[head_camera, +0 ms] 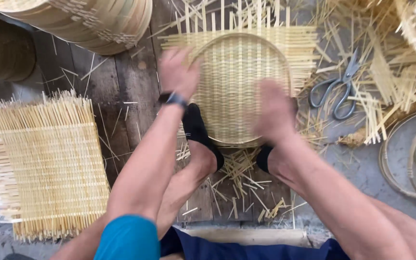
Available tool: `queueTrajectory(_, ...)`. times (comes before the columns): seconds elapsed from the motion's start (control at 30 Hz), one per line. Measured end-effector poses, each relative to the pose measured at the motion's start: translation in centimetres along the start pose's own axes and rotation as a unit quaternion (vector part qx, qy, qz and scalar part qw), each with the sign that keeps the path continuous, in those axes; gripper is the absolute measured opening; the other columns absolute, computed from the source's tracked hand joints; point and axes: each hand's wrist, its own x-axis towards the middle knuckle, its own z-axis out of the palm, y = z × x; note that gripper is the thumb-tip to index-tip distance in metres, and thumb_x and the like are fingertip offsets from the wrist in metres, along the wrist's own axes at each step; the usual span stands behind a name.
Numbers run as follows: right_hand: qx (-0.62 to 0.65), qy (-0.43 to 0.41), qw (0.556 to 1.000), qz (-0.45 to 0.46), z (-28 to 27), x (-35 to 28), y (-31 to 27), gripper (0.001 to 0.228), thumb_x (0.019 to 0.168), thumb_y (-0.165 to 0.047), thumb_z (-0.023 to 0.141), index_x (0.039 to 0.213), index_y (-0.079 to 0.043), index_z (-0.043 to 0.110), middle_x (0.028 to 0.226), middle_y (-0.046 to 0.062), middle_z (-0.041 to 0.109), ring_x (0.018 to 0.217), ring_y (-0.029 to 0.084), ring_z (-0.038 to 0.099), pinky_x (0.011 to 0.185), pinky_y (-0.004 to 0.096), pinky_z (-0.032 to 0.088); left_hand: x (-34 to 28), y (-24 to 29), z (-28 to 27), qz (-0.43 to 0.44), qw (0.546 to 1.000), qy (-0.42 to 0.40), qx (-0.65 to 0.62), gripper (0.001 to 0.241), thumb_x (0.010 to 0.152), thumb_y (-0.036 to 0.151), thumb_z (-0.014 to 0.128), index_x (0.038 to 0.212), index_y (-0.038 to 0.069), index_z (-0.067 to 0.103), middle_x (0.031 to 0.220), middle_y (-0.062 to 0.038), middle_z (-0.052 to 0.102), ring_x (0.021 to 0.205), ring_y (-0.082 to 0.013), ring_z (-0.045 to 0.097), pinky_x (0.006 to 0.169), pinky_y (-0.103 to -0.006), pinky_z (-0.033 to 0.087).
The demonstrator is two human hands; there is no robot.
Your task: The person sits on the floor of a bamboo workshop and assembles round woven bamboo trays. They press a woven bamboo mat into a circular rim, trim the protruding strip ends with scissors, fit a thin bamboo hoop around the edge, and stack the finished trays with a pile of completed ones.
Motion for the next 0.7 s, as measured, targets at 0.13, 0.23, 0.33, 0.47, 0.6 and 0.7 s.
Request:
queueTrajectory(0.13,-0.144,-0.271,0.924,-0.228,3.2,-2.3,-5.5,0.102,0.076,-0.062,0.066,0.147,0.007,0.040,0.153,0.031,0.040,0.146,0.047,0.034,0.118,0.060,0.027,6.1,1.4,8.3,0.276,0.960,0.036,0.032,0.033,0.096,0.043,0.069,0.121,0.023,0.076,0.129,-0.011,0.070,0.122,-0.0349,0.059,0.104,-0.0494,0.044)
queueTrajectory(0.23,-0.125,-0.207,0.942,-0.231,5.5,-3.6,-4.9,0.096,0.081,-0.062,0.065,0.147,0.005,0.044,0.152,0.029,0.042,0.145,0.048,0.032,0.117,0.066,0.022,7.0,1.6,9.9,0.217,0.974,-0.066,-0.008,0.030,0.100,0.045,0.063,0.122,0.029,0.075,0.130,-0.006,0.071,0.123,-0.0324,0.060,0.102,-0.0470,0.046)
queueTrajectory(0.33,-0.146,-0.187,0.941,-0.241,5.4,-3.8,-4.5,0.093,0.082,-0.060,0.067,0.147,0.003,0.048,0.151,0.027,0.044,0.143,0.048,0.034,0.117,0.067,0.024,7.5,3.3,8.9,0.087,0.981,-0.166,-0.045,0.026,0.102,0.043,0.057,0.120,0.036,0.074,0.126,0.001,0.075,0.119,-0.0247,0.066,0.100,-0.0400,0.054)
queueTrajectory(0.47,0.021,-0.223,0.952,-0.208,6.7,-2.3,0.3,0.064,0.076,-0.042,0.071,0.131,-0.009,0.061,0.140,0.016,0.057,0.135,0.037,0.048,0.112,0.057,0.038,9.3,1.5,11.5,0.087,0.983,-0.145,-0.072,0.030,0.096,0.035,0.056,0.119,0.041,0.074,0.128,-0.004,0.070,0.110,-0.0260,0.068,0.088,-0.0404,0.057)
queueTrajectory(0.6,-0.013,-0.076,0.980,-0.186,5.0,6.8,5.1,0.048,0.084,-0.029,0.073,0.127,-0.007,0.068,0.132,0.014,0.066,0.125,0.036,0.059,0.102,0.050,0.048,8.2,1.6,10.4,0.207,0.973,-0.075,-0.064,0.023,0.098,0.034,0.057,0.108,0.038,0.077,0.137,-0.007,0.064,0.114,-0.0321,0.063,0.082,-0.0409,0.057)
queueTrajectory(0.7,-0.043,0.049,0.980,-0.186,5.2,15.9,6.9,0.038,0.089,-0.019,0.075,0.124,-0.005,0.073,0.127,0.012,0.072,0.119,0.035,0.066,0.095,0.046,0.054,10.8,3.3,9.3,0.201,0.969,-0.140,0.011,0.026,0.107,0.043,0.052,0.104,0.029,0.074,0.123,-0.007,0.069,0.109,-0.0319,0.065,0.082,-0.0435,0.055)
